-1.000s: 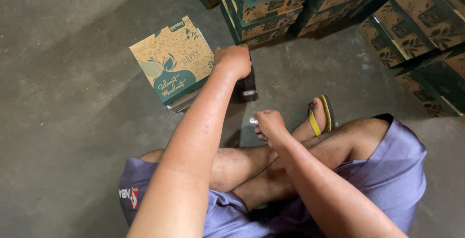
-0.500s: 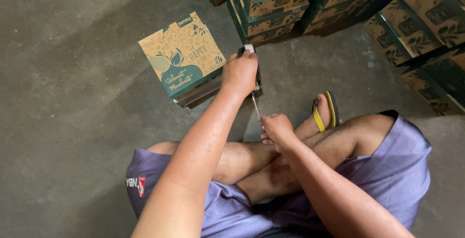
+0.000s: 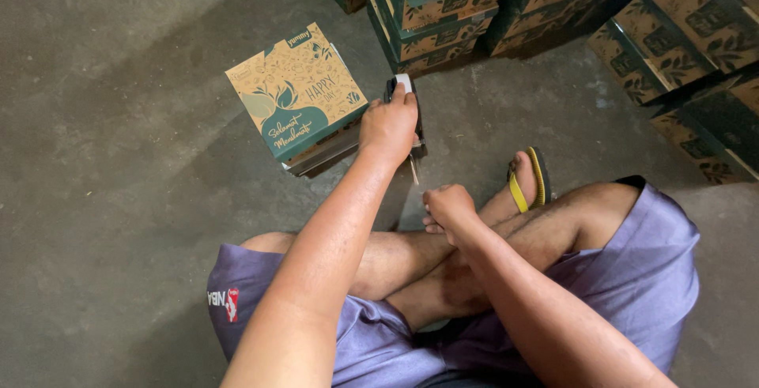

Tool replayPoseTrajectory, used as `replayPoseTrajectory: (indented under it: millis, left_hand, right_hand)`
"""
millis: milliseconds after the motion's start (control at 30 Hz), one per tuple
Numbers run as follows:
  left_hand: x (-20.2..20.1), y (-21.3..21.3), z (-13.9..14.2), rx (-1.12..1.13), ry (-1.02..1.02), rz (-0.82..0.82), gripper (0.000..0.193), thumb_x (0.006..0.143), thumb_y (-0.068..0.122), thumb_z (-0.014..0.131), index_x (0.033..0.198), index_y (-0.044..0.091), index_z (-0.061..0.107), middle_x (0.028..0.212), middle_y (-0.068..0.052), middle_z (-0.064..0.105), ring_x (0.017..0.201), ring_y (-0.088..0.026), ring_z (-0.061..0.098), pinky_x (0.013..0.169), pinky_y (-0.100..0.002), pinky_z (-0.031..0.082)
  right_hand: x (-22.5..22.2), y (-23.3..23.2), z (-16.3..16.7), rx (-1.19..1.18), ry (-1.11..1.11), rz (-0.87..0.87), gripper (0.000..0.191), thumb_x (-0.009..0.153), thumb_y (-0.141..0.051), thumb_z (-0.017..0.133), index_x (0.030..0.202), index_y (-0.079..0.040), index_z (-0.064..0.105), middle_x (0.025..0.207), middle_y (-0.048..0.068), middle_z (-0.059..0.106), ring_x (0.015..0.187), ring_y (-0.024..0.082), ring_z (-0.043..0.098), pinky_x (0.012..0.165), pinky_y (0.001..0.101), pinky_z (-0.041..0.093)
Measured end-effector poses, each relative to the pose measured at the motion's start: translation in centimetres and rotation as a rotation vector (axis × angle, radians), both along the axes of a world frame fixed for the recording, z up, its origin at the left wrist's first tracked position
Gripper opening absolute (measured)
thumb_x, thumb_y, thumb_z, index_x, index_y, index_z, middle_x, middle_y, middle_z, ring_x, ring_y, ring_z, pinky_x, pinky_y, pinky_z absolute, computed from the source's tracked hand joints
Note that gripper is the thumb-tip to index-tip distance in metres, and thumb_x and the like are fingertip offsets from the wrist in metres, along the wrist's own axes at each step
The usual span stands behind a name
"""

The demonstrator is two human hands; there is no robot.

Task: The person sits on the floor and folds flat cardboard bakery boxes into shape, pressing the sides and bottom together. They use a tape dispenser to seal the folded boxes, then stack the finished boxes with a stack of completed boxes nearby.

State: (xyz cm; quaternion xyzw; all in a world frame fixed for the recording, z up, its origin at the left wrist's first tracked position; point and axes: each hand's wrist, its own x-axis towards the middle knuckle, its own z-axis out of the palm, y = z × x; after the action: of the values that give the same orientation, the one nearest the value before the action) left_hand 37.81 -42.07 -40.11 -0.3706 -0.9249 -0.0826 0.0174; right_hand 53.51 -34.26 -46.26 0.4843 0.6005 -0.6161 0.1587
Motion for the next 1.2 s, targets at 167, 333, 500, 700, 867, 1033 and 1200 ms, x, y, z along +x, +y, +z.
replayPoseTrajectory:
  millis: [167, 333, 500, 700, 867, 1033, 1200]
  left_hand:
    - [-0.1, 0.1, 0.5, -0.052, -0.045, 0.007, 0.075, 0.066, 0.034, 0.092, 0.126, 0.000, 0.060, 0.143, -0.015, 0.056, 0.096, -0.032, 0.073, 0.088, -0.041, 0.054]
    - [0.0, 0.1, 0.7, -0.051, -0.050, 0.024, 0.078, 0.066, 0.034, 0.092, 0.128, 0.001, 0.058, 0.146, -0.015, 0.053, 0.092, -0.032, 0.073, 0.084, -0.041, 0.056]
    - [0.2, -0.2, 0.3, -0.005, -0.156, 0.072, 0.075, 0.073, 0.029, 0.088, 0.134, 0.003, 0.053, 0.154, -0.012, 0.047, 0.090, -0.034, 0.074, 0.075, -0.043, 0.059]
    - [0.8, -0.4, 0.2, 0.064, -0.214, 0.114, 0.079, 0.075, 0.026, 0.086, 0.142, 0.008, 0.048, 0.159, -0.008, 0.041, 0.093, -0.034, 0.073, 0.076, -0.046, 0.058]
    - [1.2, -1.3, 0.0, 0.063, -0.267, 0.072, 0.076, 0.077, 0.028, 0.083, 0.142, 0.012, 0.047, 0.159, -0.009, 0.036, 0.092, -0.039, 0.071, 0.077, -0.050, 0.056]
    - [2.9, -6.0, -1.3, 0.387, -0.247, 0.180, 0.048, 0.092, 0.035, 0.076, 0.134, 0.016, 0.063, 0.131, -0.012, 0.068, 0.104, -0.035, 0.073, 0.088, -0.044, 0.058]
    - [5.5, -9.7, -2.2, 0.291, -0.928, 0.485, 0.061, 0.097, 0.060, 0.057, 0.123, 0.006, 0.071, 0.114, -0.023, 0.078, 0.099, -0.036, 0.075, 0.087, -0.045, 0.058]
  right_hand:
    - [-1.5, 0.4, -1.3, -0.074, -0.066, -0.022, 0.017, 0.088, -0.011, 0.066, 0.097, 0.004, 0.062, 0.088, 0.011, 0.063, 0.070, 0.026, 0.065, 0.058, 0.0385, 0.056]
    - [-2.3, 0.6, -1.9, -0.157, -0.079, -0.013, 0.019, 0.090, -0.013, 0.068, 0.098, 0.004, 0.064, 0.089, 0.011, 0.065, 0.069, 0.025, 0.064, 0.059, 0.0376, 0.057]
    - [-2.6, 0.4, -1.9, -0.265, -0.055, 0.019, 0.016, 0.094, -0.016, 0.068, 0.096, -0.001, 0.066, 0.083, 0.007, 0.063, 0.067, 0.021, 0.064, 0.059, 0.0357, 0.056]
    - [-4.0, -0.6, -1.0, -0.348, -0.169, 0.268, 0.012, 0.093, -0.012, 0.068, 0.091, 0.000, 0.068, 0.076, 0.011, 0.066, 0.062, 0.021, 0.064, 0.056, 0.0330, 0.056]
    - [-2.5, -0.5, -0.2, -0.288, -0.005, 0.185, 0.011, 0.092, -0.013, 0.071, 0.091, -0.003, 0.066, 0.075, 0.006, 0.065, 0.062, 0.017, 0.065, 0.055, 0.0319, 0.057]
    - [-0.7, 1.0, 1.8, -0.351, 0.135, 0.308, 0.013, 0.094, -0.017, 0.070, 0.094, -0.004, 0.066, 0.077, 0.003, 0.063, 0.062, 0.014, 0.063, 0.051, 0.0305, 0.054]
    - [0.5, 1.5, 5.1, -0.335, 0.276, 0.414, 0.013, 0.095, -0.018, 0.066, 0.096, -0.005, 0.068, 0.081, 0.001, 0.066, 0.065, 0.010, 0.063, 0.052, 0.0271, 0.053]
